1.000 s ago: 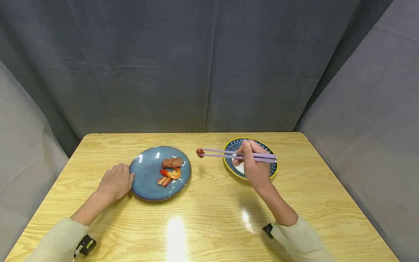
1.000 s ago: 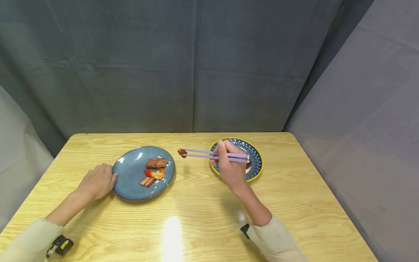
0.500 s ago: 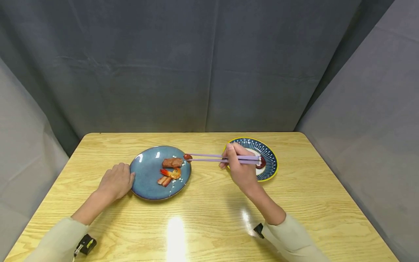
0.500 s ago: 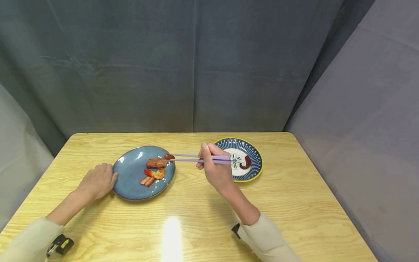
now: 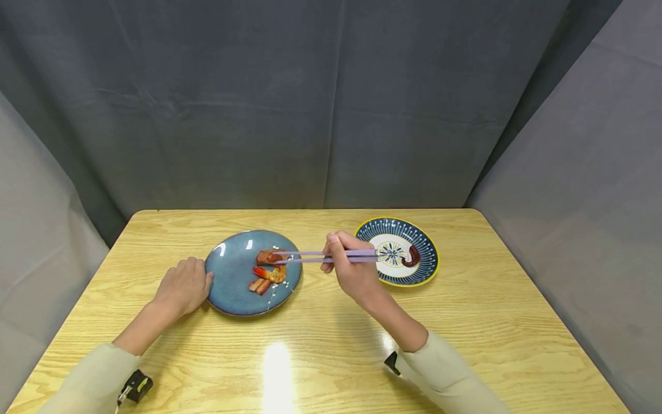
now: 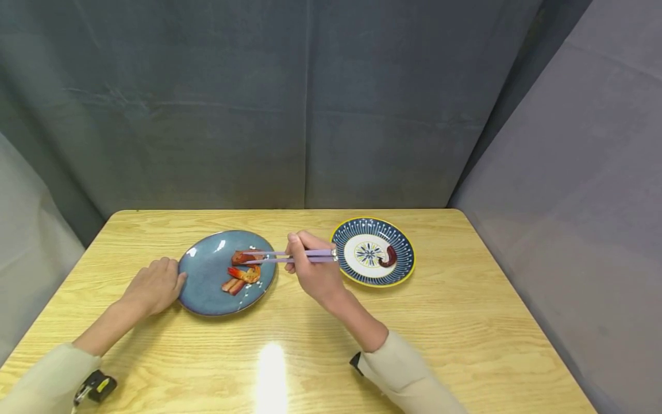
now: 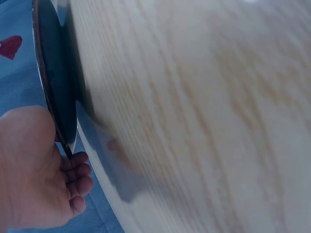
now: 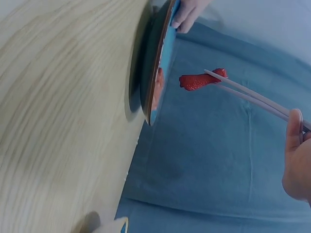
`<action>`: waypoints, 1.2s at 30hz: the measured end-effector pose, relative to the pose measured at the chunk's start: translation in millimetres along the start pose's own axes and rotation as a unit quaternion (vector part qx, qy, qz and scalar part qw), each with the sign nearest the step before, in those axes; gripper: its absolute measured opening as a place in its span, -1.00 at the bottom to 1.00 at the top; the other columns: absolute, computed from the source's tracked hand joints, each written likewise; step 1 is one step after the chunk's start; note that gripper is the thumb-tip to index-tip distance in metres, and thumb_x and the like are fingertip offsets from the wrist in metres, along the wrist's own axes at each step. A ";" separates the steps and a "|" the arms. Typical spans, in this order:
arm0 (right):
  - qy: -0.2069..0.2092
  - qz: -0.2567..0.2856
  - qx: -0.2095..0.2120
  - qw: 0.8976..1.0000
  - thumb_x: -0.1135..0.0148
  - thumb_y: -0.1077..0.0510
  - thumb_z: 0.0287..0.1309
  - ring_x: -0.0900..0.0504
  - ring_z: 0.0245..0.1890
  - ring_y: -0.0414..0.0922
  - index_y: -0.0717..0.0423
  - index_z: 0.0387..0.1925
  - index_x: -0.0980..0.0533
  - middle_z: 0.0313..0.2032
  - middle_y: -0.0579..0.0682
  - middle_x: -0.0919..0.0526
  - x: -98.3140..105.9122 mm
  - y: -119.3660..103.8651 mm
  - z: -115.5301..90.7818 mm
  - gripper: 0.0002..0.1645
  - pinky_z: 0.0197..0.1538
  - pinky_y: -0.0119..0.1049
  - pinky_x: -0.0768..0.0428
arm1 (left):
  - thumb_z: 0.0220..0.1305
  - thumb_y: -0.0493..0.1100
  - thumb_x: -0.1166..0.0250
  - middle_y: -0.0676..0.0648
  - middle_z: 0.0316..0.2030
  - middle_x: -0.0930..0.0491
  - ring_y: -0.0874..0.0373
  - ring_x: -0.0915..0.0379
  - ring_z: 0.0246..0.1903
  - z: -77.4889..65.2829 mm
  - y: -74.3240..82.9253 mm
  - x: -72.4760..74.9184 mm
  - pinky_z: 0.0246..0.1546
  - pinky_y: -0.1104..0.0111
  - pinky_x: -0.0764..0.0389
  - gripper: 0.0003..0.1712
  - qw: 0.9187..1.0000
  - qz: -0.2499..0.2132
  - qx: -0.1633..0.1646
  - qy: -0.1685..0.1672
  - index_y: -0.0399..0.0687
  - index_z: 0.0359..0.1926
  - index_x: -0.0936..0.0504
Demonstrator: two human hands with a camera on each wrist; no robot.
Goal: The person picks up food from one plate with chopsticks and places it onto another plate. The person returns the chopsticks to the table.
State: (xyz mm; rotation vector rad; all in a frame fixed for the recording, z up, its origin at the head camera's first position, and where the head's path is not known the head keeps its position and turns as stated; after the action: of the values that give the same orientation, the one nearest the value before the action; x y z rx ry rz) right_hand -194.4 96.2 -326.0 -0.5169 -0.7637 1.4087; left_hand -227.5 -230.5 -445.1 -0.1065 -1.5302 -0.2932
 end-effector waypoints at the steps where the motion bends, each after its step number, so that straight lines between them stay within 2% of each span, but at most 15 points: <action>1: -0.002 0.001 0.002 1.000 -0.01 0.37 0.43 -0.57 -0.73 -0.12 0.30 -0.58 -0.49 -0.68 0.07 -0.57 -2.6 0.6 0.0 -0.61 -0.64 -0.29 -0.57 | 0.50 -0.11 -0.03 -0.17 -0.42 -0.30 -0.10 -0.31 -0.37 0.3 0.0 0.1 -0.37 0.08 -0.38 -0.63 1.000 0.000 0.001 -0.001 -0.44 -0.22 -0.40; 8: -0.012 0.021 0.011 1.000 -0.01 0.39 0.42 -0.56 -0.74 -0.08 0.32 -0.58 -0.49 -0.69 0.10 -0.56 -19.4 1.6 -0.5 -0.61 -0.64 -0.29 -0.56 | 0.51 -0.12 -0.03 -0.16 -0.41 -0.30 -0.10 -0.31 -0.36 1.3 -0.7 -0.5 -0.36 0.08 -0.37 -0.65 1.000 -0.001 0.005 -0.012 -0.42 -0.22 -0.40; 17: -0.027 0.033 0.015 0.999 -0.01 0.38 0.43 -0.54 -0.76 -0.03 0.31 -0.59 -0.48 -0.70 0.08 -0.54 -36.0 2.8 -2.5 -0.60 -0.67 -0.18 -0.54 | 0.50 -0.13 -0.04 -0.16 -0.42 -0.30 -0.09 -0.31 -0.37 -0.9 1.3 0.0 -0.38 0.09 -0.37 -0.66 1.000 -0.004 0.002 -0.008 -0.42 -0.23 -0.40; 20: -0.033 0.037 0.013 0.999 -0.01 0.38 0.44 -0.54 -0.76 -0.03 0.33 -0.58 -0.48 -0.68 0.09 -0.53 -40.2 2.5 -3.4 -0.61 -0.66 -0.23 -0.55 | 0.49 -0.13 -0.05 -0.16 -0.43 -0.30 -0.10 -0.32 -0.38 -1.2 1.8 0.7 -0.38 0.08 -0.38 -0.66 1.000 -0.003 0.000 -0.003 -0.42 -0.24 -0.40; 27: -0.051 0.038 0.012 0.998 -0.02 0.41 0.41 -0.53 -0.72 -0.17 0.28 -0.57 -0.46 -0.68 0.10 -0.53 -51.0 4.1 -5.0 -0.64 -0.63 -0.35 -0.53 | 0.49 -0.12 -0.05 -0.17 -0.42 -0.32 -0.11 -0.33 -0.37 -0.5 0.7 0.3 -0.36 0.06 -0.40 -0.64 1.000 -0.003 0.002 -0.002 -0.44 -0.23 -0.40; 30: -0.063 0.040 0.006 0.997 -0.02 0.40 0.42 -0.52 -0.71 -0.15 0.26 -0.57 -0.46 -0.68 0.11 -0.52 -56.0 5.4 -5.9 -0.63 -0.63 -0.35 -0.51 | 0.49 -0.12 -0.05 -0.17 -0.42 -0.31 -0.11 -0.33 -0.37 0.0 1.1 0.5 -0.36 0.05 -0.39 -0.64 1.000 -0.005 0.002 -0.003 -0.45 -0.22 -0.40; 36: -0.079 0.018 -0.021 0.996 -0.02 0.27 0.47 -0.50 -0.69 -0.23 0.19 -0.59 -0.44 -0.67 -0.09 -0.51 -64.0 11.9 -8.0 -0.59 -0.64 -0.36 -0.47 | 0.49 -0.12 -0.05 -0.17 -0.43 -0.31 -0.11 -0.32 -0.38 0.5 0.5 0.4 -0.37 0.06 -0.39 -0.63 1.000 -0.003 0.000 -0.001 -0.45 -0.23 -0.40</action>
State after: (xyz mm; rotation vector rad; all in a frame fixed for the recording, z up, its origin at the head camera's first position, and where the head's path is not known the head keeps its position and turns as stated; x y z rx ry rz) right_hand -196.1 35.4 -350.5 -0.4576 -0.9176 1.4830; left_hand -227.9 -229.9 -444.7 -0.1024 -1.5335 -0.2981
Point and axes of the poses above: each hand's wrist, its own z-axis towards the middle knuckle, its own x-axis out of the back of the hand, y = z × x, the point moved 5 cm from there along z, towards the middle knuckle
